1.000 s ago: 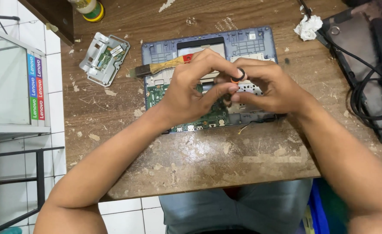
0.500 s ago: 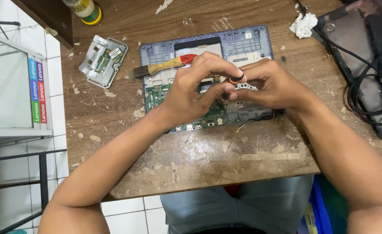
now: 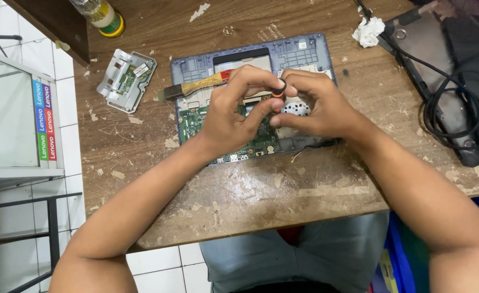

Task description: A person is seen cleaning a laptop motherboard with a brush and then using a screwdriver to fasten screws into the board.

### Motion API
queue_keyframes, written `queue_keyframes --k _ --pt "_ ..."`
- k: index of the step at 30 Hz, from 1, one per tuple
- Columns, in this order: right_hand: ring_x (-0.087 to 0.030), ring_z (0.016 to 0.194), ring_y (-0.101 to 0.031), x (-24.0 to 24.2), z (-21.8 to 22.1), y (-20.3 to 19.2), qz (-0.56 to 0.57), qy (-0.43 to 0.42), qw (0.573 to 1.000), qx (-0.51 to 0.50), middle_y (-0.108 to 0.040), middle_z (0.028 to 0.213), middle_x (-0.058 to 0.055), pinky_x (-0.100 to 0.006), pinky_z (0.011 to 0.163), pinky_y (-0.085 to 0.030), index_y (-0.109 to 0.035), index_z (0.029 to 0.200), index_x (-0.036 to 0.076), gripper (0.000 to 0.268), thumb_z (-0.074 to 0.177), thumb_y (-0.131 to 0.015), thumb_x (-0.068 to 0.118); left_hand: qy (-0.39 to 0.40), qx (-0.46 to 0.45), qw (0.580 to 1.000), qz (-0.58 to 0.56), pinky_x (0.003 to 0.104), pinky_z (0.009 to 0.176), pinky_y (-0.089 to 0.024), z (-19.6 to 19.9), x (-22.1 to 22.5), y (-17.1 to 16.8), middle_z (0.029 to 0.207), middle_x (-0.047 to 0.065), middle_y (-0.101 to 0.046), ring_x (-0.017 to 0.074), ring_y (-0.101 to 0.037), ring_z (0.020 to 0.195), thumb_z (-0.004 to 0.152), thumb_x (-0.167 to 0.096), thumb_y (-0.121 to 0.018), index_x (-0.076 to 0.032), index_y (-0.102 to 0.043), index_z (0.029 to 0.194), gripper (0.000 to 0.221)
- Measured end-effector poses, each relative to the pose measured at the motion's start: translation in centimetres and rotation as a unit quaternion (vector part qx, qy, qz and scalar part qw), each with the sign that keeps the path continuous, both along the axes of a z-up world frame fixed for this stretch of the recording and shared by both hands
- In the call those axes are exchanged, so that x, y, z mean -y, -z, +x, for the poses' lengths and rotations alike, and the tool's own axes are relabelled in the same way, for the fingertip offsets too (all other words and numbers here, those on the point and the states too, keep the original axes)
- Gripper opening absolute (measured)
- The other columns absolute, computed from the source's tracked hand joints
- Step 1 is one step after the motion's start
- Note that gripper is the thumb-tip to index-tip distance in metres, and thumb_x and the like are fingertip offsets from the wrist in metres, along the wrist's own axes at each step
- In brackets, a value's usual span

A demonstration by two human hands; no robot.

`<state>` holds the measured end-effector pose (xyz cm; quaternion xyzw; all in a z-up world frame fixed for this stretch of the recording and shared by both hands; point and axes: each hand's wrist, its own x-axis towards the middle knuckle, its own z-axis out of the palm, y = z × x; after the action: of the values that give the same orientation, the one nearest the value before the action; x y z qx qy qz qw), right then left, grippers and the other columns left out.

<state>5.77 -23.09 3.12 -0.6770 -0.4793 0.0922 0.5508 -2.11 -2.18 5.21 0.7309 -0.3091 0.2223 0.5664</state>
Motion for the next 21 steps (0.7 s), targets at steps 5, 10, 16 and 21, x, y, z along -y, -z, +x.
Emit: queue_keyframes --k 5,10,16,21 --pt "-0.022 0.118 -0.063 -0.2 0.1 0.0 0.04 -0.061 0.996 -0.043 -0.079 0.114 -0.018 -0.044 0.102 -0.058 -0.078 0.12 -0.011 0.023 0.097 -0.08 -0.008 -0.036 0.019 0.999 0.015 0.038 0.113 -0.045 1.1 0.1 2.3 0.114 0.006 -0.084 0.0245 -0.074 0.111 0.114 -0.018 -0.066 -0.013 -0.063 0.134 0.02" --pt "-0.019 0.075 -0.061 -0.9 0.2 3.0 0.09 0.001 0.996 0.022 -0.059 0.077 -0.012 -0.035 0.074 -0.054 -0.065 0.084 -0.002 0.031 0.088 -0.096 -0.002 -0.077 0.072 0.993 -0.047 0.04 0.108 -0.048 1.1 0.4 2.5 0.099 0.0 -0.077 0.0215 -0.068 0.1 0.099 -0.027 -0.088 -0.017 -0.075 0.114 0.022" --pt "-0.02 0.087 -0.062 -1.5 -0.6 -1.2 0.088 -0.066 0.994 -0.005 -0.065 0.089 -0.011 -0.039 0.082 -0.055 -0.069 0.094 -0.002 0.019 0.093 -0.088 -0.004 -0.067 0.056 0.996 -0.01 0.04 0.108 -0.051 1.3 0.4 2.7 0.096 -0.001 -0.079 0.023 -0.072 0.098 0.105 -0.019 -0.079 -0.016 -0.075 0.122 0.017" --pt "-0.017 0.091 -0.066 -0.5 -0.1 0.5 0.061 -0.053 0.997 -0.014 -0.074 0.088 -0.012 -0.042 0.082 -0.059 -0.08 0.103 -0.005 0.011 0.093 -0.086 -0.003 -0.063 0.063 0.996 -0.022 0.042 0.111 -0.05 1.2 0.5 2.5 0.111 -0.001 -0.078 0.0248 -0.072 0.109 0.103 -0.025 -0.082 -0.018 -0.073 0.125 0.025"
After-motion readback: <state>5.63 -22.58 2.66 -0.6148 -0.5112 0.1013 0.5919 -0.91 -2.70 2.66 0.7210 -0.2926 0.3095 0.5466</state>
